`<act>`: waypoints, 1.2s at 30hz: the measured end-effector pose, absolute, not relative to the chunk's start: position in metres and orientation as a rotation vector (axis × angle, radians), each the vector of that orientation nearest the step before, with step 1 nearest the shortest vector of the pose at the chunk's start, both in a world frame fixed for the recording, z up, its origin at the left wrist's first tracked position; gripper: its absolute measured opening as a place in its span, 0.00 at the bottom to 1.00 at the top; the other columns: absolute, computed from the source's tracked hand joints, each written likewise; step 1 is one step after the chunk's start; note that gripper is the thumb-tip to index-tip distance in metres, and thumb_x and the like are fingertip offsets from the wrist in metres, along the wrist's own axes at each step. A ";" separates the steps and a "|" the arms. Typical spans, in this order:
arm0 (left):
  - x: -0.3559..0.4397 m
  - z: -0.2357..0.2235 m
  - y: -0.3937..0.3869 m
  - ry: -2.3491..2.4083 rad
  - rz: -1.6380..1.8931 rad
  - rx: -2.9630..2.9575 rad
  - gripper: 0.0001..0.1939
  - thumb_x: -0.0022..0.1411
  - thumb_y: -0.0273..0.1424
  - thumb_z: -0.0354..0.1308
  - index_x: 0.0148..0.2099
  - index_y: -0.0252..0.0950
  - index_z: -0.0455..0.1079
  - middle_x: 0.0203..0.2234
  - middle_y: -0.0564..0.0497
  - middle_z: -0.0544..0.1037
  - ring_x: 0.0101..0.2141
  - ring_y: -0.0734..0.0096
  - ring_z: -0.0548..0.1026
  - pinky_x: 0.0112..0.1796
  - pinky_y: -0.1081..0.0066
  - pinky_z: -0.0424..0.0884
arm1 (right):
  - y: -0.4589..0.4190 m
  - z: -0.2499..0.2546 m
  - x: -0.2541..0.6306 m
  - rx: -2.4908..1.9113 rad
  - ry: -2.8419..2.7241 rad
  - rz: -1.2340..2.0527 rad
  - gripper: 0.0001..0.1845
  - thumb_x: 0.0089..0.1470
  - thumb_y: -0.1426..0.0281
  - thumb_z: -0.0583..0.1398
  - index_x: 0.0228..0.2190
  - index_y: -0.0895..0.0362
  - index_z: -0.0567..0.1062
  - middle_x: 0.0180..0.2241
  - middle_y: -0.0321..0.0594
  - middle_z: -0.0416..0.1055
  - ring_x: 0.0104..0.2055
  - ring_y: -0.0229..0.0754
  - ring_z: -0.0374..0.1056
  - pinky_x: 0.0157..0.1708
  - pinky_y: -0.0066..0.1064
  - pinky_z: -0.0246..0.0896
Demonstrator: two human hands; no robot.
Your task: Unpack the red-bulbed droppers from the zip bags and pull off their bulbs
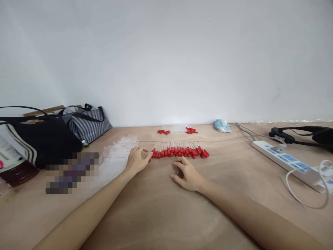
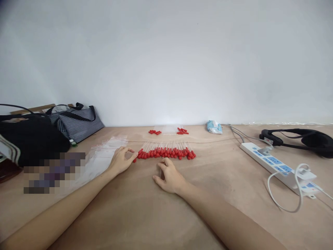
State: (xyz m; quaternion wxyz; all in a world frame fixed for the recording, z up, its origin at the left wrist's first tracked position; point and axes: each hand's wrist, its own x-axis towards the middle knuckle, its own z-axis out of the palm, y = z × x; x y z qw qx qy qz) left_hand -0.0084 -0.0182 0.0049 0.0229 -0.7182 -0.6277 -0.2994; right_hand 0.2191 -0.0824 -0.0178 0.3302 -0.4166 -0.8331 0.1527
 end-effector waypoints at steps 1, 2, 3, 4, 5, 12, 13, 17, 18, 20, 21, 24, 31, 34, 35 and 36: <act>-0.004 0.006 -0.013 -1.969 -0.892 -2.209 0.13 0.50 0.41 0.53 0.30 0.36 0.69 0.31 0.47 0.71 0.38 0.60 0.68 0.41 0.64 0.64 | -0.083 -0.018 0.220 -1.080 -2.166 0.403 0.13 0.45 0.68 0.59 0.36 0.59 0.68 0.38 0.44 0.59 0.40 0.41 0.60 0.41 0.35 0.60; 0.000 0.007 -0.008 -1.992 -0.861 -2.198 0.13 0.49 0.42 0.54 0.29 0.37 0.70 0.32 0.47 0.71 0.38 0.59 0.68 0.40 0.64 0.64 | -0.084 -0.019 0.221 -1.070 -2.149 0.403 0.15 0.46 0.68 0.59 0.38 0.59 0.68 0.38 0.44 0.59 0.39 0.40 0.60 0.41 0.35 0.60; 0.004 0.008 -0.002 -2.012 -0.838 -2.189 0.13 0.48 0.42 0.55 0.27 0.37 0.70 0.31 0.47 0.72 0.38 0.59 0.69 0.39 0.64 0.64 | -0.085 -0.020 0.223 -1.060 -2.128 0.395 0.16 0.46 0.68 0.59 0.39 0.58 0.67 0.38 0.43 0.60 0.39 0.40 0.60 0.41 0.35 0.60; 0.007 0.007 0.003 -2.024 -0.824 -2.184 0.12 0.46 0.41 0.57 0.25 0.37 0.70 0.30 0.47 0.72 0.37 0.59 0.69 0.38 0.65 0.65 | -0.086 -0.020 0.226 -1.049 -2.105 0.378 0.15 0.46 0.68 0.58 0.39 0.58 0.68 0.38 0.43 0.60 0.39 0.40 0.61 0.41 0.35 0.60; 0.010 0.007 0.008 -2.029 -0.819 -2.180 0.12 0.45 0.41 0.58 0.23 0.37 0.69 0.29 0.47 0.72 0.37 0.59 0.69 0.37 0.65 0.65 | -0.087 -0.021 0.229 -1.041 -2.080 0.354 0.15 0.47 0.68 0.58 0.39 0.58 0.68 0.38 0.43 0.61 0.39 0.40 0.61 0.41 0.35 0.60; 0.009 0.011 0.006 -2.003 -0.926 -2.076 0.08 0.48 0.32 0.55 0.21 0.36 0.68 0.26 0.45 0.72 0.35 0.57 0.69 0.39 0.61 0.65 | -0.085 -0.028 0.250 -1.043 -1.978 0.201 0.08 0.49 0.71 0.55 0.34 0.57 0.70 0.34 0.43 0.63 0.38 0.42 0.62 0.39 0.36 0.61; 0.008 0.013 -0.001 -1.946 -0.982 -2.069 0.07 0.49 0.32 0.54 0.22 0.35 0.68 0.28 0.46 0.72 0.37 0.58 0.69 0.41 0.61 0.64 | -0.083 -0.029 0.251 -1.050 -1.954 0.170 0.08 0.49 0.71 0.55 0.35 0.56 0.70 0.34 0.43 0.64 0.39 0.42 0.62 0.39 0.37 0.61; 0.011 0.015 -0.040 -1.428 -1.215 -2.259 0.06 0.53 0.30 0.53 0.25 0.35 0.67 0.30 0.47 0.71 0.36 0.65 0.68 0.41 0.65 0.64 | -0.078 -0.029 0.252 -1.076 -1.876 0.008 0.20 0.49 0.68 0.56 0.45 0.56 0.65 0.41 0.48 0.62 0.45 0.46 0.59 0.43 0.41 0.58; 0.014 0.013 -0.049 -1.306 -1.201 -2.364 0.06 0.54 0.29 0.52 0.26 0.35 0.67 0.30 0.48 0.71 0.35 0.66 0.68 0.40 0.66 0.64 | -0.078 -0.028 0.252 -1.072 -1.888 -0.033 0.24 0.48 0.66 0.57 0.48 0.56 0.62 0.44 0.49 0.61 0.47 0.47 0.58 0.45 0.42 0.57; 0.021 0.006 -0.063 -1.127 -1.146 -2.525 0.06 0.55 0.28 0.51 0.28 0.35 0.66 0.29 0.49 0.70 0.35 0.68 0.68 0.39 0.67 0.65 | -0.078 -0.025 0.252 -1.050 -1.959 -0.109 0.29 0.48 0.62 0.58 0.51 0.55 0.60 0.47 0.49 0.59 0.50 0.49 0.56 0.46 0.43 0.55; 0.024 0.003 -0.068 -1.058 -1.107 -2.585 0.06 0.56 0.28 0.51 0.28 0.35 0.66 0.29 0.49 0.70 0.34 0.69 0.67 0.38 0.68 0.65 | -0.079 -0.024 0.251 -1.030 -2.010 -0.141 0.29 0.48 0.61 0.58 0.51 0.54 0.61 0.48 0.49 0.59 0.50 0.49 0.55 0.46 0.44 0.53; 0.030 -0.005 -0.073 -0.915 -1.029 -2.670 0.05 0.56 0.27 0.50 0.30 0.35 0.66 0.30 0.49 0.71 0.35 0.69 0.67 0.38 0.67 0.65 | -0.079 -0.022 0.248 -0.953 -2.153 -0.190 0.22 0.48 0.59 0.58 0.46 0.50 0.67 0.49 0.46 0.60 0.50 0.48 0.55 0.46 0.45 0.51; 0.035 -0.003 -0.077 -0.860 -1.055 -2.717 0.04 0.57 0.27 0.50 0.31 0.35 0.65 0.31 0.47 0.72 0.36 0.68 0.68 0.38 0.67 0.67 | -0.077 -0.020 0.243 -0.918 -2.262 -0.075 0.05 0.52 0.69 0.56 0.29 0.55 0.71 0.40 0.41 0.68 0.43 0.43 0.60 0.44 0.41 0.50; 0.039 -0.005 -0.077 -0.868 -1.072 -2.793 0.06 0.58 0.29 0.51 0.39 0.34 0.65 0.36 0.46 0.73 0.39 0.68 0.69 0.41 0.66 0.68 | -0.079 -0.018 0.241 -0.924 -2.250 -0.075 0.04 0.52 0.70 0.54 0.30 0.57 0.68 0.36 0.41 0.69 0.40 0.41 0.60 0.44 0.40 0.49; 0.040 -0.007 -0.077 -0.864 -1.072 -2.815 0.08 0.59 0.29 0.50 0.40 0.34 0.66 0.37 0.46 0.73 0.39 0.68 0.70 0.41 0.67 0.68 | -0.080 -0.018 0.240 -0.918 -2.248 -0.084 0.04 0.53 0.70 0.53 0.30 0.57 0.68 0.34 0.41 0.69 0.39 0.41 0.60 0.44 0.40 0.49; 0.041 -0.009 -0.075 -0.862 -1.070 -2.827 0.08 0.59 0.30 0.50 0.41 0.34 0.66 0.37 0.46 0.73 0.39 0.68 0.71 0.41 0.67 0.69 | -0.081 -0.018 0.240 -0.911 -2.247 -0.098 0.05 0.53 0.70 0.53 0.30 0.57 0.68 0.32 0.40 0.69 0.38 0.41 0.60 0.44 0.40 0.49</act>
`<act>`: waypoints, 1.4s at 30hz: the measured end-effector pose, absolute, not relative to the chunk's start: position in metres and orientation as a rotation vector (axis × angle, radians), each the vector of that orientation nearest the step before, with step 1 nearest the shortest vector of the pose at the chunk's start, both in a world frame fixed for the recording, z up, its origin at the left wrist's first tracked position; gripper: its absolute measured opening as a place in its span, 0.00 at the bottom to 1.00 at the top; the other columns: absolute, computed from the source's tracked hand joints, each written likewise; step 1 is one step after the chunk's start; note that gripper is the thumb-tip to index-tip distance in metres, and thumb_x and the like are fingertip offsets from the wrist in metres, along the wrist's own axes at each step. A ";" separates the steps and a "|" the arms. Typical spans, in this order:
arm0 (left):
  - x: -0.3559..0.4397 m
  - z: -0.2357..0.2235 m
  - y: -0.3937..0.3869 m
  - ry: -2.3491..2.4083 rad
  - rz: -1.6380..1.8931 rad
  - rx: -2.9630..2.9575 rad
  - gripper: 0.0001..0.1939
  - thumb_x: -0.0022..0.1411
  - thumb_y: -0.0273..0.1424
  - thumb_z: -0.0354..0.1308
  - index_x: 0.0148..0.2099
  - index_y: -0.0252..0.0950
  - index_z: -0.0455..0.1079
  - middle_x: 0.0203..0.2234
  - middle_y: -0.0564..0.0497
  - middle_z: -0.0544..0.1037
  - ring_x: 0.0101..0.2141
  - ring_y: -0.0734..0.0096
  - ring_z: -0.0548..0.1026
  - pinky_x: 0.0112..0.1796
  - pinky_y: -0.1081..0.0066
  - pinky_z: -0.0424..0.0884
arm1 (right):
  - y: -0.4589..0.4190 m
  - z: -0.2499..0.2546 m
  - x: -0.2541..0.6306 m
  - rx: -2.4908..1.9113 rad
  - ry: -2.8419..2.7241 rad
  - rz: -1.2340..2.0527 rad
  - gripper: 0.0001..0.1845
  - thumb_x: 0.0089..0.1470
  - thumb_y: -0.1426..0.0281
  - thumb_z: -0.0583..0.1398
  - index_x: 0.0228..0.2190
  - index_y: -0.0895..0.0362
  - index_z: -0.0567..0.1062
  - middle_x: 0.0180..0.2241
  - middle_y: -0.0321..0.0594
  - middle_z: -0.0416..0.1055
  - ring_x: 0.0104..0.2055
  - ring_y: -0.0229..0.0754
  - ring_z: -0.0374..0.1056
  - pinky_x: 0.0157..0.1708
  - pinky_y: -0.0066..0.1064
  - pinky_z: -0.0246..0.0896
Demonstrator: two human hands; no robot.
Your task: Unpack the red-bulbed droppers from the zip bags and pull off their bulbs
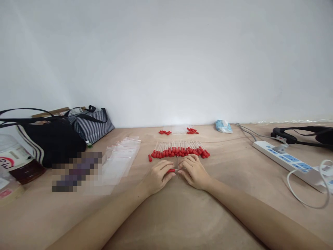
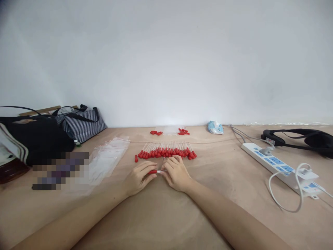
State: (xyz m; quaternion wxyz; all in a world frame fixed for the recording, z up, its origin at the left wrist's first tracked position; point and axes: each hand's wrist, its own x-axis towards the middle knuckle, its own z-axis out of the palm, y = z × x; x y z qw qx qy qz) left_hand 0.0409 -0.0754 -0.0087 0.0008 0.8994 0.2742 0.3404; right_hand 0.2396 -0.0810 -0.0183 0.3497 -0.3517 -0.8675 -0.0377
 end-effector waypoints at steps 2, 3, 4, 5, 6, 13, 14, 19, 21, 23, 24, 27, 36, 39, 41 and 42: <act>0.040 -0.013 -0.073 0.865 1.082 2.826 0.09 0.60 0.30 0.49 0.40 0.35 0.68 0.36 0.46 0.75 0.39 0.68 0.72 0.41 0.66 0.69 | -0.082 -0.019 0.239 -0.894 -2.255 -0.138 0.07 0.54 0.69 0.52 0.33 0.56 0.69 0.28 0.40 0.68 0.36 0.41 0.59 0.44 0.40 0.49; 0.039 -0.015 -0.071 0.871 1.085 2.831 0.09 0.61 0.30 0.48 0.39 0.35 0.69 0.36 0.47 0.76 0.39 0.67 0.72 0.42 0.65 0.69 | -0.082 -0.019 0.238 -0.880 -2.264 -0.162 0.09 0.54 0.70 0.51 0.34 0.56 0.70 0.27 0.39 0.67 0.35 0.40 0.59 0.44 0.40 0.49; 0.037 -0.016 -0.070 0.870 1.082 2.837 0.09 0.61 0.30 0.48 0.38 0.35 0.69 0.36 0.47 0.76 0.39 0.67 0.73 0.42 0.64 0.69 | -0.082 -0.019 0.238 -0.859 -2.275 -0.185 0.10 0.55 0.70 0.51 0.36 0.55 0.70 0.26 0.39 0.66 0.34 0.40 0.59 0.43 0.40 0.49; 0.036 -0.017 -0.069 0.863 1.076 2.843 0.09 0.61 0.30 0.48 0.38 0.35 0.70 0.36 0.47 0.77 0.39 0.67 0.73 0.43 0.63 0.68 | -0.082 -0.020 0.238 -0.835 -2.287 -0.203 0.11 0.55 0.70 0.51 0.37 0.54 0.71 0.25 0.38 0.65 0.33 0.40 0.59 0.44 0.40 0.49; 0.034 -0.018 -0.069 0.852 1.067 2.849 0.09 0.61 0.30 0.48 0.37 0.36 0.70 0.35 0.47 0.77 0.39 0.68 0.73 0.44 0.62 0.68 | -0.082 -0.020 0.239 -0.811 -2.296 -0.214 0.12 0.55 0.70 0.51 0.38 0.53 0.71 0.24 0.38 0.64 0.33 0.40 0.58 0.44 0.41 0.49; 0.030 -0.014 -0.073 0.812 0.980 2.902 0.10 0.61 0.29 0.47 0.38 0.36 0.70 0.35 0.48 0.77 0.39 0.69 0.74 0.49 0.57 0.63 | -0.082 -0.021 0.241 -0.749 -2.309 -0.147 0.11 0.54 0.71 0.51 0.35 0.52 0.73 0.22 0.37 0.62 0.32 0.39 0.58 0.46 0.42 0.49; 0.031 -0.014 -0.073 0.810 0.980 2.902 0.10 0.61 0.28 0.47 0.38 0.37 0.70 0.35 0.48 0.77 0.39 0.69 0.74 0.49 0.57 0.63 | -0.082 -0.021 0.241 -0.751 -2.308 -0.140 0.11 0.54 0.71 0.51 0.35 0.52 0.73 0.22 0.36 0.62 0.32 0.39 0.58 0.47 0.42 0.49; 0.029 -0.015 -0.071 0.801 0.973 2.876 0.11 0.61 0.27 0.46 0.38 0.37 0.70 0.34 0.48 0.78 0.39 0.69 0.74 0.48 0.58 0.64 | -0.083 -0.021 0.243 -0.754 -2.302 -0.123 0.11 0.54 0.70 0.51 0.33 0.53 0.73 0.22 0.37 0.62 0.32 0.39 0.58 0.46 0.42 0.50; 0.025 -0.014 -0.071 0.839 0.993 2.858 0.11 0.61 0.27 0.46 0.36 0.37 0.71 0.34 0.48 0.77 0.40 0.68 0.73 0.47 0.58 0.64 | -0.082 -0.023 0.246 -0.797 -2.282 -0.120 0.11 0.54 0.71 0.51 0.32 0.54 0.73 0.22 0.37 0.63 0.32 0.40 0.58 0.44 0.41 0.51; 0.019 -0.012 -0.071 0.936 1.038 2.812 0.11 0.61 0.28 0.46 0.35 0.37 0.71 0.34 0.48 0.77 0.40 0.67 0.72 0.45 0.60 0.65 | -0.081 -0.026 0.249 -0.895 -2.224 -0.121 0.11 0.54 0.71 0.51 0.32 0.55 0.73 0.22 0.39 0.63 0.32 0.40 0.59 0.40 0.38 0.54; 0.016 -0.011 -0.071 1.004 1.060 2.780 0.11 0.61 0.28 0.46 0.35 0.37 0.70 0.33 0.48 0.76 0.39 0.68 0.72 0.43 0.63 0.67 | -0.081 -0.029 0.250 -0.955 -2.182 -0.122 0.11 0.54 0.71 0.51 0.32 0.55 0.74 0.23 0.39 0.63 0.31 0.40 0.59 0.37 0.37 0.55; 0.009 -0.008 -0.070 1.231 1.151 2.676 0.12 0.60 0.30 0.46 0.39 0.38 0.70 0.30 0.49 0.71 0.32 0.71 0.71 0.34 0.70 0.69 | -0.078 -0.035 0.249 -1.090 -2.090 -0.093 0.12 0.54 0.72 0.50 0.35 0.55 0.73 0.26 0.40 0.63 0.29 0.39 0.59 0.30 0.31 0.57; -0.021 -0.009 -0.043 1.883 1.251 2.219 0.15 0.51 0.32 0.51 0.43 0.35 0.61 0.24 0.54 0.66 0.23 0.72 0.69 0.26 0.72 0.67 | -0.072 -0.040 0.240 -1.218 -1.975 0.057 0.12 0.46 0.81 0.48 0.32 0.59 0.67 0.31 0.42 0.62 0.32 0.40 0.62 0.32 0.32 0.61; -0.023 -0.009 -0.042 1.926 1.084 2.177 0.13 0.50 0.35 0.52 0.39 0.35 0.61 0.22 0.55 0.68 0.24 0.71 0.70 0.26 0.72 0.66 | -0.071 -0.040 0.235 -1.178 -1.979 0.096 0.12 0.47 0.82 0.47 0.29 0.59 0.66 0.31 0.44 0.62 0.32 0.41 0.62 0.33 0.34 0.62; -0.021 -0.007 -0.044 1.924 0.981 2.167 0.14 0.51 0.39 0.52 0.38 0.36 0.62 0.24 0.53 0.70 0.25 0.70 0.71 0.27 0.71 0.66 | -0.073 -0.038 0.232 -1.128 -2.022 0.143 0.11 0.50 0.79 0.47 0.32 0.59 0.67 0.34 0.45 0.63 0.36 0.41 0.63 0.37 0.35 0.62; -0.020 -0.006 -0.045 1.925 0.947 2.153 0.16 0.51 0.40 0.52 0.38 0.35 0.62 0.25 0.53 0.71 0.26 0.69 0.71 0.28 0.70 0.66 | -0.075 -0.036 0.231 -1.112 -2.045 0.168 0.11 0.51 0.78 0.48 0.35 0.59 0.67 0.36 0.46 0.63 0.38 0.41 0.63 0.39 0.35 0.62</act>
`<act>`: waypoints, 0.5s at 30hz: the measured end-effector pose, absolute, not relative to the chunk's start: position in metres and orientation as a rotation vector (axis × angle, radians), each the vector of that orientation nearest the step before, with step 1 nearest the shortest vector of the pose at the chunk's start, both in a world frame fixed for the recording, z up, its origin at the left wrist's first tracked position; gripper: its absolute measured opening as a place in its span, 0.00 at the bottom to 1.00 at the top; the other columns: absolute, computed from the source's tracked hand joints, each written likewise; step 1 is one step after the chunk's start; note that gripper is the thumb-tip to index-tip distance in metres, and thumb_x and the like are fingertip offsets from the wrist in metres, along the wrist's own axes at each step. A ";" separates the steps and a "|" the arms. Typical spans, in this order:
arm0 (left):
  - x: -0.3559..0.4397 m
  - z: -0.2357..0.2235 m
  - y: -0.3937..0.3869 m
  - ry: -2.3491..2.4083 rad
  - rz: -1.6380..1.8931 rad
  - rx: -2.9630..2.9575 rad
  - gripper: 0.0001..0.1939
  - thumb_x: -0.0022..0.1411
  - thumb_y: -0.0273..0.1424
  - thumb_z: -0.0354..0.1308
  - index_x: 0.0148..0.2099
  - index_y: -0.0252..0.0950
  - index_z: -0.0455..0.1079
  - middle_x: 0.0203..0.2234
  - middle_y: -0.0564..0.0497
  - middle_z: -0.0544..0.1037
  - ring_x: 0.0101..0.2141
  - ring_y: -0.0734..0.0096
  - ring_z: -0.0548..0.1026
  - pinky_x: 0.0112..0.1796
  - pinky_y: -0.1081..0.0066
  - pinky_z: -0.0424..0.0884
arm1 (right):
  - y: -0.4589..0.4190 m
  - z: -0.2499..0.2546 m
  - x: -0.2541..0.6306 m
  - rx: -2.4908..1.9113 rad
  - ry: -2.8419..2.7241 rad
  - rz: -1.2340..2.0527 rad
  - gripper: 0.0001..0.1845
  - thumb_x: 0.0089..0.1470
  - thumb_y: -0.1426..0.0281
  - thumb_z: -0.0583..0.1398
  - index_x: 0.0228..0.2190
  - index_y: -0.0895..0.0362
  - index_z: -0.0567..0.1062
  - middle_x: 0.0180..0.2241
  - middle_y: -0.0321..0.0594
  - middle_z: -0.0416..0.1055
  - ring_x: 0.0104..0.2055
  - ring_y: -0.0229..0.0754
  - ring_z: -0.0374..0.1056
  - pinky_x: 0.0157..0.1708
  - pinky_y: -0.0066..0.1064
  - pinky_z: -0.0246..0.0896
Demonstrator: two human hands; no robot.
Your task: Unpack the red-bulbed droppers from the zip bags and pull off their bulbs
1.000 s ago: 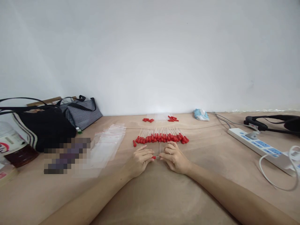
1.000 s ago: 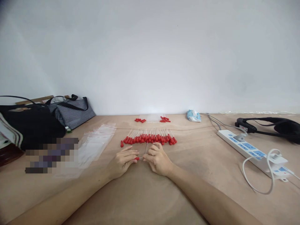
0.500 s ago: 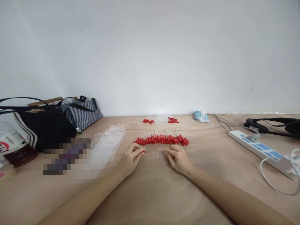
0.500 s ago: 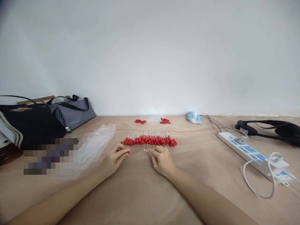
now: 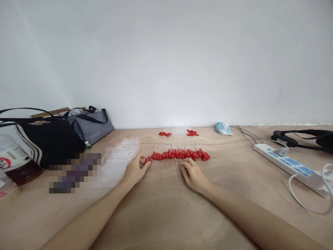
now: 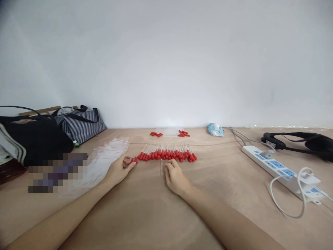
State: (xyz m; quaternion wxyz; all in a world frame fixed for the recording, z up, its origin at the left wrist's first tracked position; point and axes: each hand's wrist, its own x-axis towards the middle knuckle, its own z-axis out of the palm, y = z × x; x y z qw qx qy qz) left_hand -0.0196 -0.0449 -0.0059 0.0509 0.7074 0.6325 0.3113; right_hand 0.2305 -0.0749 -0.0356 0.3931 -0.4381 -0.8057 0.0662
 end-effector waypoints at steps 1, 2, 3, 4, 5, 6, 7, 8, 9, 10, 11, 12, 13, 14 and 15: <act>-0.018 -0.005 -0.046 1.928 0.928 2.132 0.17 0.51 0.42 0.52 0.39 0.35 0.62 0.25 0.52 0.72 0.27 0.68 0.72 0.29 0.70 0.66 | -0.077 -0.033 0.230 -1.105 -2.065 0.192 0.12 0.52 0.76 0.49 0.38 0.60 0.67 0.39 0.47 0.63 0.41 0.42 0.63 0.42 0.36 0.62; -0.017 -0.003 -0.047 1.929 0.923 2.106 0.19 0.51 0.43 0.52 0.40 0.35 0.62 0.26 0.51 0.73 0.27 0.68 0.72 0.29 0.70 0.66 | -0.079 -0.031 0.229 -1.104 -2.087 0.215 0.14 0.52 0.73 0.50 0.42 0.60 0.66 0.41 0.49 0.63 0.44 0.43 0.62 0.44 0.37 0.61; -0.016 -0.002 -0.048 1.922 0.927 2.081 0.20 0.51 0.44 0.51 0.41 0.34 0.62 0.27 0.50 0.73 0.27 0.68 0.72 0.30 0.69 0.67 | -0.081 -0.029 0.228 -1.106 -2.109 0.235 0.16 0.53 0.71 0.51 0.44 0.60 0.65 0.44 0.49 0.63 0.46 0.44 0.61 0.46 0.38 0.60; -0.015 -0.001 -0.048 1.909 0.935 2.061 0.21 0.51 0.44 0.51 0.42 0.34 0.62 0.27 0.50 0.74 0.27 0.68 0.73 0.30 0.69 0.67 | -0.084 -0.027 0.228 -1.108 -2.132 0.253 0.18 0.53 0.69 0.52 0.46 0.61 0.64 0.45 0.50 0.62 0.48 0.45 0.60 0.47 0.39 0.59; -0.015 -0.001 -0.049 1.894 0.946 2.045 0.21 0.52 0.44 0.50 0.42 0.34 0.62 0.27 0.50 0.74 0.27 0.68 0.73 0.31 0.69 0.67 | -0.086 -0.026 0.227 -1.110 -2.152 0.268 0.20 0.53 0.68 0.52 0.47 0.61 0.64 0.47 0.51 0.62 0.49 0.46 0.59 0.48 0.39 0.58; -0.015 0.000 -0.049 1.879 0.956 2.034 0.21 0.52 0.44 0.50 0.42 0.34 0.62 0.27 0.50 0.74 0.27 0.68 0.73 0.31 0.69 0.67 | -0.087 -0.025 0.227 -1.113 -2.171 0.280 0.21 0.53 0.66 0.52 0.48 0.62 0.64 0.48 0.52 0.62 0.50 0.47 0.58 0.49 0.40 0.57; -0.015 0.000 -0.049 1.869 0.966 2.025 0.21 0.52 0.43 0.50 0.42 0.34 0.62 0.27 0.50 0.75 0.27 0.68 0.73 0.31 0.69 0.67 | -0.088 -0.025 0.227 -1.115 -2.185 0.289 0.22 0.53 0.64 0.52 0.48 0.63 0.63 0.49 0.53 0.61 0.51 0.48 0.58 0.50 0.41 0.56; -0.015 -0.001 -0.048 1.864 0.973 2.020 0.21 0.52 0.43 0.49 0.43 0.34 0.62 0.28 0.50 0.75 0.27 0.68 0.73 0.31 0.69 0.67 | -0.089 -0.025 0.227 -1.117 -2.193 0.295 0.24 0.53 0.63 0.52 0.49 0.63 0.63 0.49 0.53 0.61 0.52 0.48 0.57 0.50 0.41 0.56; -0.016 -0.002 -0.048 1.859 0.973 2.020 0.20 0.53 0.43 0.49 0.43 0.34 0.62 0.28 0.50 0.75 0.27 0.67 0.73 0.31 0.69 0.67 | -0.090 -0.026 0.227 -1.118 -2.194 0.300 0.25 0.53 0.62 0.52 0.50 0.63 0.62 0.50 0.53 0.61 0.53 0.49 0.57 0.51 0.42 0.55; -0.017 -0.003 -0.047 1.853 0.968 2.022 0.20 0.53 0.43 0.49 0.43 0.34 0.62 0.28 0.50 0.75 0.27 0.67 0.73 0.31 0.69 0.67 | -0.091 -0.026 0.227 -1.116 -2.192 0.306 0.26 0.53 0.62 0.52 0.51 0.63 0.62 0.50 0.53 0.61 0.53 0.49 0.56 0.51 0.42 0.55; -0.018 -0.004 -0.046 1.848 0.961 2.028 0.20 0.53 0.43 0.49 0.44 0.34 0.62 0.28 0.50 0.75 0.27 0.67 0.73 0.31 0.69 0.67 | -0.091 -0.027 0.227 -1.109 -2.191 0.313 0.27 0.53 0.61 0.52 0.51 0.62 0.61 0.51 0.52 0.61 0.53 0.49 0.56 0.51 0.43 0.55; -0.019 -0.004 -0.045 1.847 0.960 2.044 0.20 0.54 0.42 0.49 0.44 0.34 0.62 0.28 0.50 0.75 0.27 0.67 0.73 0.30 0.68 0.67 | -0.092 -0.027 0.227 -1.100 -2.190 0.325 0.28 0.53 0.61 0.52 0.52 0.61 0.59 0.51 0.52 0.60 0.53 0.49 0.56 0.50 0.43 0.56; -0.019 -0.005 -0.045 1.853 0.979 2.077 0.20 0.54 0.42 0.49 0.44 0.34 0.62 0.29 0.49 0.74 0.28 0.66 0.73 0.31 0.68 0.67 | -0.092 -0.027 0.228 -1.090 -2.188 0.340 0.29 0.53 0.60 0.52 0.53 0.61 0.58 0.51 0.52 0.60 0.53 0.49 0.57 0.50 0.43 0.56; -0.019 -0.004 -0.045 1.856 1.019 2.136 0.19 0.54 0.42 0.50 0.43 0.34 0.62 0.30 0.48 0.74 0.30 0.65 0.72 0.32 0.67 0.67 | -0.092 -0.027 0.228 -1.081 -2.186 0.356 0.29 0.53 0.60 0.52 0.54 0.61 0.57 0.51 0.52 0.60 0.53 0.48 0.57 0.49 0.42 0.57; -0.017 -0.004 -0.047 1.843 1.065 2.227 0.18 0.53 0.42 0.50 0.41 0.34 0.63 0.32 0.48 0.73 0.32 0.64 0.72 0.34 0.65 0.67 | -0.092 -0.026 0.228 -1.074 -2.183 0.369 0.30 0.53 0.61 0.52 0.54 0.61 0.56 0.51 0.52 0.60 0.52 0.48 0.58 0.49 0.42 0.58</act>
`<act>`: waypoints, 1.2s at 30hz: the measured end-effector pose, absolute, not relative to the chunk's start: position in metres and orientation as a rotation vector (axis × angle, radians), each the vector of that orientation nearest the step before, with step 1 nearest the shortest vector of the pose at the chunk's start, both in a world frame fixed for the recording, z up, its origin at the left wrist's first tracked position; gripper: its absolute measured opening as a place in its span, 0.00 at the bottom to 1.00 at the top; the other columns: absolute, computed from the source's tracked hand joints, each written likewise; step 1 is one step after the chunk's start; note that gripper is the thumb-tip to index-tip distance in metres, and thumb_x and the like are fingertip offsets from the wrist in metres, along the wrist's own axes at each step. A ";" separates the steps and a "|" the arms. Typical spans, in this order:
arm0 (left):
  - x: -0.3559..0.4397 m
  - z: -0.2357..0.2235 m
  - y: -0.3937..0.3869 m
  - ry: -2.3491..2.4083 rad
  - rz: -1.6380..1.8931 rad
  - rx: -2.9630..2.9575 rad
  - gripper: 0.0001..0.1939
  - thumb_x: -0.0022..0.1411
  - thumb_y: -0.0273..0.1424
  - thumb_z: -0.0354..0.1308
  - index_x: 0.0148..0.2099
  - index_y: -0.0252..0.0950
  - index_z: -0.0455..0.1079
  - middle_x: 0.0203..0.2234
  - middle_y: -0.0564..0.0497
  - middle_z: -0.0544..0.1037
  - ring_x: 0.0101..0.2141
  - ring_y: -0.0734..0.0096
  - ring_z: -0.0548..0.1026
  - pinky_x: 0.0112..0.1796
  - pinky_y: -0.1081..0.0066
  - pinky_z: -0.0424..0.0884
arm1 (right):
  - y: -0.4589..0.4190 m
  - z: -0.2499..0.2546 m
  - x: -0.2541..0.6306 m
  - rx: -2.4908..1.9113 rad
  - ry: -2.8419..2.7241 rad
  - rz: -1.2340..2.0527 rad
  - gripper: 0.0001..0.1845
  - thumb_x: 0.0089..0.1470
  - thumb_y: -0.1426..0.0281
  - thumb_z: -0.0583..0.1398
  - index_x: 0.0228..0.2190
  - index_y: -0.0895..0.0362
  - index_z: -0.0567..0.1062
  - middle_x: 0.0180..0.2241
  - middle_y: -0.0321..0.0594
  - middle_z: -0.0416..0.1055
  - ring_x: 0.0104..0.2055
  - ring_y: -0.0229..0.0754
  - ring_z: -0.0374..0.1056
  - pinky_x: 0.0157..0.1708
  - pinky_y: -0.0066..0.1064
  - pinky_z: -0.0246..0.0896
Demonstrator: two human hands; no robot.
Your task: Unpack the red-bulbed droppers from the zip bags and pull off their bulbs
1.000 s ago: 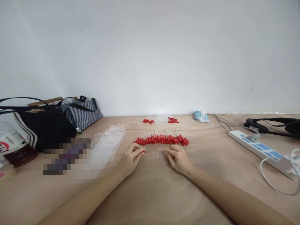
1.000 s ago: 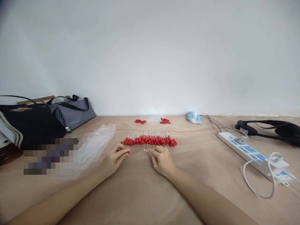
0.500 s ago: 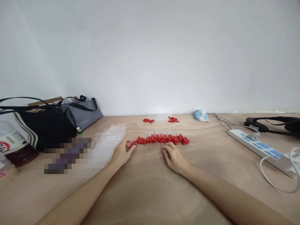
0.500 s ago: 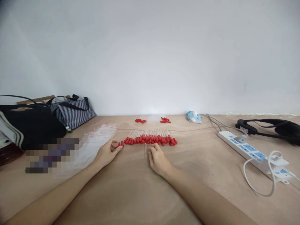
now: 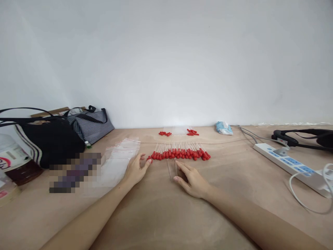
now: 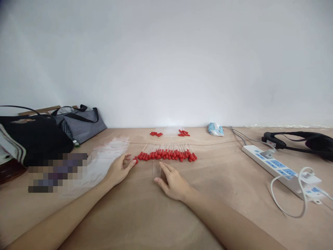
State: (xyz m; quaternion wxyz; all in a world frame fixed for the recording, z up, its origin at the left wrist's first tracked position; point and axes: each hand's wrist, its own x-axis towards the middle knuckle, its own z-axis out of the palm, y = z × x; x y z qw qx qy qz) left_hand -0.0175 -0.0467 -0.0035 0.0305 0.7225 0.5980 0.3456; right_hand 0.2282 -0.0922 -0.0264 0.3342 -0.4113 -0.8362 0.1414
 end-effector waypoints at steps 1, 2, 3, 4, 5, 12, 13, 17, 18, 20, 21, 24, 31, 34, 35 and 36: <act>-0.015 -0.002 -0.049 1.797 1.100 2.342 0.16 0.53 0.42 0.51 0.39 0.35 0.64 0.32 0.47 0.73 0.34 0.63 0.71 0.36 0.64 0.66 | -0.092 -0.026 0.229 -1.070 -2.176 0.379 0.30 0.53 0.61 0.52 0.54 0.61 0.55 0.51 0.52 0.61 0.51 0.47 0.59 0.48 0.41 0.59; -0.011 -0.001 -0.052 1.718 1.113 2.461 0.15 0.53 0.41 0.52 0.36 0.35 0.64 0.32 0.47 0.72 0.36 0.62 0.70 0.38 0.63 0.65 | -0.092 -0.026 0.229 -1.070 -2.165 0.384 0.29 0.53 0.62 0.52 0.54 0.62 0.56 0.50 0.52 0.61 0.50 0.47 0.60 0.47 0.41 0.59; -0.006 0.000 -0.056 1.617 1.097 2.555 0.13 0.53 0.41 0.53 0.34 0.36 0.64 0.32 0.48 0.72 0.36 0.63 0.69 0.39 0.63 0.65 | -0.092 -0.026 0.229 -1.072 -2.150 0.383 0.28 0.53 0.62 0.52 0.54 0.62 0.56 0.49 0.52 0.62 0.49 0.46 0.61 0.46 0.40 0.60; 0.000 0.000 -0.060 1.507 1.044 2.617 0.13 0.53 0.41 0.53 0.33 0.36 0.64 0.31 0.49 0.71 0.36 0.63 0.68 0.39 0.63 0.65 | -0.091 -0.026 0.229 -1.073 -2.138 0.376 0.27 0.53 0.63 0.52 0.53 0.62 0.58 0.49 0.52 0.63 0.49 0.46 0.62 0.46 0.40 0.60; 0.006 0.000 -0.063 1.425 0.984 2.633 0.13 0.53 0.41 0.54 0.33 0.36 0.64 0.31 0.49 0.71 0.35 0.64 0.68 0.39 0.64 0.65 | -0.091 -0.026 0.230 -1.074 -2.128 0.364 0.26 0.53 0.63 0.52 0.52 0.61 0.59 0.48 0.51 0.63 0.48 0.46 0.62 0.46 0.40 0.60; 0.040 -0.009 -0.069 1.279 0.732 2.546 0.12 0.54 0.39 0.54 0.36 0.35 0.63 0.34 0.48 0.70 0.38 0.64 0.66 0.39 0.63 0.65 | -0.093 -0.021 0.232 -1.102 -2.216 0.334 0.16 0.51 0.67 0.54 0.42 0.59 0.69 0.45 0.48 0.67 0.47 0.46 0.62 0.47 0.39 0.59; 0.042 -0.009 -0.068 1.277 0.723 2.541 0.11 0.54 0.38 0.54 0.36 0.35 0.64 0.34 0.48 0.71 0.38 0.64 0.66 0.40 0.63 0.64 | -0.093 -0.020 0.233 -1.101 -2.234 0.340 0.16 0.51 0.67 0.54 0.42 0.59 0.70 0.46 0.48 0.67 0.48 0.46 0.62 0.47 0.38 0.58; 0.046 -0.006 -0.067 1.269 0.736 2.522 0.10 0.55 0.37 0.53 0.36 0.36 0.64 0.34 0.49 0.71 0.38 0.64 0.66 0.40 0.63 0.64 | -0.093 -0.018 0.232 -1.107 -2.265 0.353 0.17 0.51 0.68 0.54 0.42 0.58 0.70 0.47 0.47 0.66 0.49 0.46 0.61 0.48 0.40 0.57; 0.047 -0.006 -0.067 1.265 0.742 2.520 0.10 0.55 0.37 0.53 0.36 0.36 0.64 0.35 0.49 0.71 0.39 0.64 0.66 0.41 0.62 0.64 | -0.092 -0.018 0.232 -1.107 -2.271 0.356 0.17 0.51 0.68 0.54 0.43 0.58 0.70 0.47 0.47 0.66 0.49 0.46 0.61 0.49 0.40 0.57; 0.046 -0.006 -0.067 1.260 0.747 2.520 0.09 0.57 0.37 0.51 0.37 0.36 0.64 0.36 0.49 0.72 0.40 0.64 0.65 0.41 0.62 0.63 | -0.091 -0.018 0.232 -1.103 -2.285 0.366 0.19 0.51 0.68 0.54 0.45 0.59 0.69 0.48 0.47 0.66 0.50 0.46 0.60 0.49 0.40 0.56; 0.046 -0.006 -0.067 1.255 0.741 2.521 0.10 0.58 0.37 0.50 0.37 0.37 0.64 0.36 0.49 0.72 0.40 0.64 0.65 0.42 0.62 0.63 | -0.090 -0.018 0.232 -1.100 -2.294 0.368 0.20 0.51 0.68 0.54 0.47 0.59 0.68 0.49 0.47 0.65 0.51 0.46 0.60 0.50 0.40 0.56; 0.044 -0.006 -0.068 1.229 0.705 2.528 0.10 0.59 0.36 0.48 0.39 0.37 0.64 0.37 0.50 0.72 0.40 0.64 0.65 0.42 0.62 0.63 | -0.087 -0.019 0.232 -1.075 -2.327 0.370 0.23 0.51 0.68 0.53 0.50 0.59 0.64 0.51 0.46 0.62 0.53 0.46 0.57 0.52 0.41 0.53; 0.043 -0.008 -0.066 1.219 0.797 2.558 0.09 0.59 0.35 0.48 0.37 0.38 0.65 0.35 0.51 0.72 0.39 0.66 0.66 0.41 0.64 0.63 | -0.084 -0.020 0.233 -1.075 -2.316 0.391 0.25 0.51 0.68 0.53 0.51 0.61 0.63 0.52 0.48 0.60 0.54 0.46 0.56 0.53 0.42 0.52; 0.041 -0.006 -0.056 1.415 1.015 2.546 0.07 0.58 0.34 0.49 0.35 0.36 0.64 0.33 0.49 0.70 0.37 0.65 0.66 0.40 0.63 0.63 | -0.085 -0.020 0.233 -1.081 -2.226 0.413 0.23 0.50 0.69 0.54 0.49 0.62 0.65 0.50 0.49 0.63 0.52 0.46 0.59 0.52 0.41 0.54; 0.039 -0.005 -0.051 1.496 1.060 2.537 0.07 0.57 0.33 0.51 0.36 0.35 0.63 0.32 0.48 0.70 0.37 0.64 0.66 0.40 0.63 0.63 | -0.086 -0.019 0.233 -1.081 -2.197 0.420 0.22 0.50 0.69 0.54 0.48 0.61 0.66 0.49 0.49 0.64 0.52 0.45 0.60 0.51 0.41 0.55; 0.038 -0.004 -0.045 1.563 1.077 2.534 0.07 0.55 0.33 0.52 0.36 0.35 0.64 0.32 0.48 0.69 0.36 0.64 0.66 0.39 0.62 0.64 | -0.086 -0.019 0.233 -1.081 -2.172 0.425 0.21 0.50 0.70 0.54 0.47 0.61 0.66 0.48 0.48 0.65 0.51 0.45 0.61 0.50 0.41 0.56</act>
